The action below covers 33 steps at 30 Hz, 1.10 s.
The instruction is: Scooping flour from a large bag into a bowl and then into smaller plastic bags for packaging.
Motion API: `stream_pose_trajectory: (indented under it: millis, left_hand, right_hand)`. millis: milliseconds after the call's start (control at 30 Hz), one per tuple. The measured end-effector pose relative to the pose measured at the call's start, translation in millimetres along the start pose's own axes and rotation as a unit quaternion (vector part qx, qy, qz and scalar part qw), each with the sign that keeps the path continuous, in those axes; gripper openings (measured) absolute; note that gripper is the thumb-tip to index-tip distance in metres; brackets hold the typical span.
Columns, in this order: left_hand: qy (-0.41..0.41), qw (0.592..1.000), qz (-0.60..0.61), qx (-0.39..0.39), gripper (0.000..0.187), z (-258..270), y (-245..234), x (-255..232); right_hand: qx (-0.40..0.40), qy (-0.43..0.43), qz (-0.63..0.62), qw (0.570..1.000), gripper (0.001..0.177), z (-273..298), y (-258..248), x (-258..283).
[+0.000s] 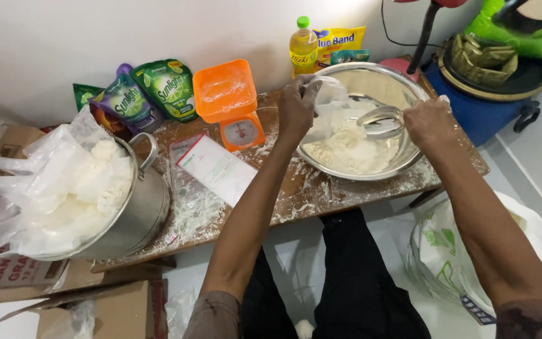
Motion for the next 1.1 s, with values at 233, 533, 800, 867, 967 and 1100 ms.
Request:
stream_pose_trajectory:
  millis: [233, 533, 800, 867, 967, 1100]
  left_hand:
    - [0.006, 1.000, -0.005, 0.013, 0.024, -6.1, -4.3, 6.9]
    - [0.004, 1.000, 0.006, 0.021, 0.023, -5.2, -10.1, 5.3]
    - [0.031, 0.998, -0.044, -0.020, 0.027, -3.2, -11.0, -22.5]
    - [0.031, 0.997, -0.071, -0.029, 0.027, -4.2, -8.7, -25.2]
    - [0.062, 0.987, -0.136, -0.052, 0.026, -8.9, -2.8, -28.3]
    - [0.022, 0.985, -0.163, -0.054, 0.026, -10.4, 7.2, -19.1]
  right_hand:
    - [0.060, 0.008, -0.094, 0.994, 0.037, -18.0, 11.9, 17.9]
    - [0.063, -0.014, -0.159, 0.985, 0.026, -12.7, 17.5, 36.6]
    - [0.095, 0.001, -0.222, 0.970, 0.029, 25.0, -9.0, 21.5]
    - [0.099, 0.008, -0.240, 0.966, 0.030, 46.7, -23.7, 22.2]
    - [0.102, 0.015, -0.279, 0.955, 0.028, 76.7, -48.7, 19.0]
    - [0.069, -0.014, -0.284, 0.956, 0.033, 90.9, -28.7, 9.4]
Point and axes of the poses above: each hand's wrist, its own z-axis away from the middle knuckle, its own y-axis out of the palm, x = y × z, the point moved 1 cm from there along -z, towards the middle knuckle, and after that the axes turned 11 degrees about x, right-handed, at the moved point
